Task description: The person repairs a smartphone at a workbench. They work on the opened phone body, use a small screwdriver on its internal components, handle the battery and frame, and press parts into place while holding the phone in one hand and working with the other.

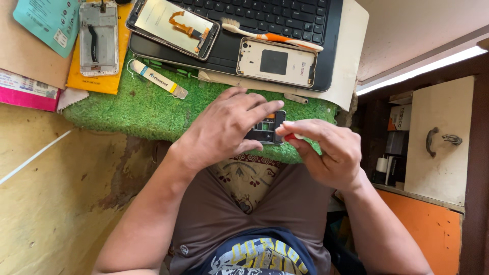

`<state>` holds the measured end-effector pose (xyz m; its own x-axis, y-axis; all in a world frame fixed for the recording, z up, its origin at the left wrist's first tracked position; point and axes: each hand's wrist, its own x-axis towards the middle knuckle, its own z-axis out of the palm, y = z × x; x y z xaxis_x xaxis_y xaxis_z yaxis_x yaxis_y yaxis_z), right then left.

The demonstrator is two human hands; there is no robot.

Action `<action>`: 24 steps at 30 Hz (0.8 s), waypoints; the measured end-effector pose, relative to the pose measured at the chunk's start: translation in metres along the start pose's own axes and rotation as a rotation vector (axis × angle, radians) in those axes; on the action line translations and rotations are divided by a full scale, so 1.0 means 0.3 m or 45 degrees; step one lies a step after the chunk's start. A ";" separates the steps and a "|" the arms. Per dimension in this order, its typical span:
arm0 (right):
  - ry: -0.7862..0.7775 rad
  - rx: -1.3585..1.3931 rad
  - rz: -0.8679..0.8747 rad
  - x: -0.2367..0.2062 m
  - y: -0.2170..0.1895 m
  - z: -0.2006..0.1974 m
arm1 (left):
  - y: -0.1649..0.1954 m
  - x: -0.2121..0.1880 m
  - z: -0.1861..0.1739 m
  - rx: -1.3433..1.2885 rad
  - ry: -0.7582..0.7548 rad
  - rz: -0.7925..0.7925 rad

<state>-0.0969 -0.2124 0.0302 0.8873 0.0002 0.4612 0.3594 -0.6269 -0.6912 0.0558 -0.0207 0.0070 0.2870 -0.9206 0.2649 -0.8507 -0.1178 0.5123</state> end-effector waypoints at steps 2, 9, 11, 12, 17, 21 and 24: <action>-0.013 -0.043 -0.097 0.006 0.002 -0.003 | -0.006 -0.003 -0.006 0.031 0.019 0.028; 0.187 -0.143 0.076 -0.013 0.012 0.032 | -0.027 -0.034 -0.043 0.062 -0.014 -0.033; 0.084 -0.094 -0.011 -0.004 0.014 0.011 | -0.034 -0.039 -0.058 0.068 -0.028 -0.061; 0.032 -0.070 -0.050 -0.001 0.010 -0.003 | -0.038 -0.041 -0.066 0.071 -0.045 -0.079; -0.057 0.012 -0.113 0.007 0.012 -0.014 | -0.039 -0.065 -0.110 0.134 -0.070 -0.215; 0.108 -0.057 0.015 -0.011 0.014 0.036 | -0.043 -0.082 -0.133 0.184 -0.133 -0.331; 0.094 0.032 -0.079 -0.006 0.004 0.024 | -0.045 -0.085 -0.132 0.187 -0.156 -0.364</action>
<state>-0.0962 -0.2075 0.0246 0.8398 -0.0192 0.5425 0.4211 -0.6077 -0.6733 0.0775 0.0190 0.0256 0.4757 -0.8793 0.0229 -0.8004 -0.4219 0.4259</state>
